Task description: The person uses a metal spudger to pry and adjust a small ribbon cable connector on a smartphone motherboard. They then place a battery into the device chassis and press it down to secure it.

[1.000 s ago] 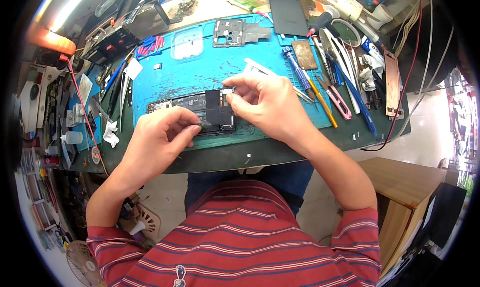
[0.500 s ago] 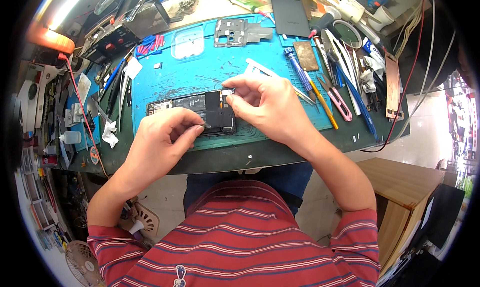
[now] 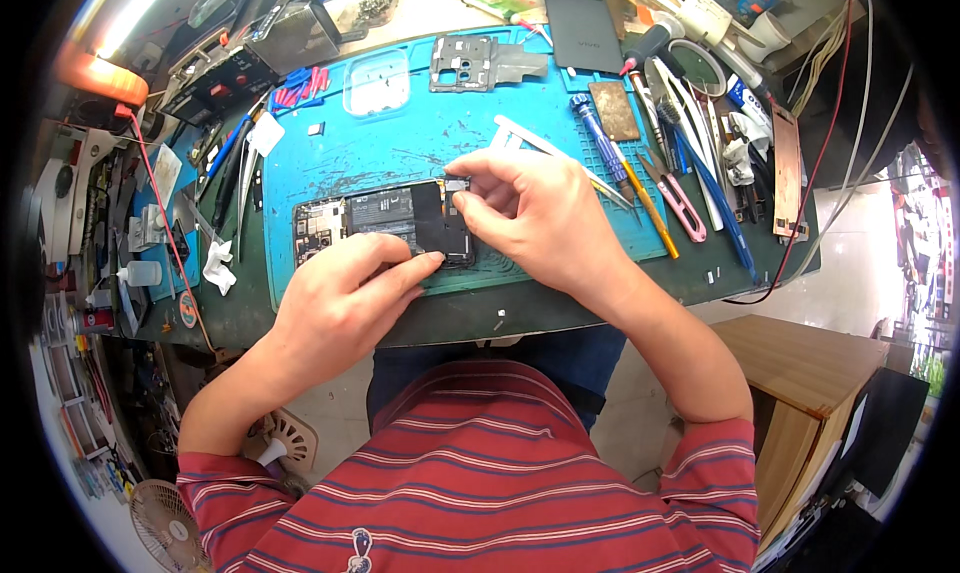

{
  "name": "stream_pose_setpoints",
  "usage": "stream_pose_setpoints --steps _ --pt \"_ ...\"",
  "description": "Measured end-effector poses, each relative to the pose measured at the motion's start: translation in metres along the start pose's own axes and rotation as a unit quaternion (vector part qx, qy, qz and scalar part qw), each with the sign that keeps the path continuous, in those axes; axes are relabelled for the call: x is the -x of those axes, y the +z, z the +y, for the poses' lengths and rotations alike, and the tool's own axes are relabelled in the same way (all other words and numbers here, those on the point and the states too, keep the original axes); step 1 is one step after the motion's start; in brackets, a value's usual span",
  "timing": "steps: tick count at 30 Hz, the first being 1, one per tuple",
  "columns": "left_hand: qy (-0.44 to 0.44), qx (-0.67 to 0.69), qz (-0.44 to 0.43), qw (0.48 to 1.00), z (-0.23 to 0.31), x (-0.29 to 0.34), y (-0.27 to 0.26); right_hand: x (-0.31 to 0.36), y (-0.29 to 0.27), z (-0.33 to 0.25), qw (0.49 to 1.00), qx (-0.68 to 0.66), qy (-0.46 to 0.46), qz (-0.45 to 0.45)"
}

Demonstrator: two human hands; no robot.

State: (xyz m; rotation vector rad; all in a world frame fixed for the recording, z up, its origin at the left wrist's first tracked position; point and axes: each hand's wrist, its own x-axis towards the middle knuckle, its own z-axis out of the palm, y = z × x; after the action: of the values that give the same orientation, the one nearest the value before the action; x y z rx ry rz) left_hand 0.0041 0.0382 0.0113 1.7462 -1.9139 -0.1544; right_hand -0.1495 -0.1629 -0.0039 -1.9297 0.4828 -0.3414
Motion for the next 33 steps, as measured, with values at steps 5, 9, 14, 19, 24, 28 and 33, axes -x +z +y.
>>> stream_pose_setpoints --steps 5,9,14,19,24,28,33 --pt "0.037 -0.041 -0.007 0.998 -0.0032 0.0019 0.0019 0.0004 0.0011 -0.0005 1.000 0.004 -0.009 0.012" --pt "0.057 -0.068 -0.027 0.996 -0.0045 0.0022 0.0012 -0.0007 0.0022 0.0004 1.000 -0.010 -0.014 0.025" --pt "0.074 -0.087 -0.043 0.993 -0.0057 0.0016 -0.0017 0.0015 0.0033 -0.0019 0.999 -0.008 -0.023 0.032" --pt "0.077 -0.079 -0.026 0.994 -0.0088 0.0038 0.0015 0.0007 0.0015 -0.0039 0.998 0.014 -0.051 0.022" --pt "0.084 -0.082 -0.020 0.993 -0.0086 0.0042 0.0014 -0.0009 0.0029 0.0007 0.997 0.007 -0.079 0.018" --pt "0.088 -0.085 -0.013 0.992 -0.0098 0.0061 0.0027 -0.0012 -0.0010 -0.0043 0.996 0.028 -0.080 -0.010" --pt "0.093 -0.094 -0.014 0.991 -0.0095 0.0076 0.0035 0.0019 0.0032 -0.0012 0.996 0.034 -0.085 0.019"
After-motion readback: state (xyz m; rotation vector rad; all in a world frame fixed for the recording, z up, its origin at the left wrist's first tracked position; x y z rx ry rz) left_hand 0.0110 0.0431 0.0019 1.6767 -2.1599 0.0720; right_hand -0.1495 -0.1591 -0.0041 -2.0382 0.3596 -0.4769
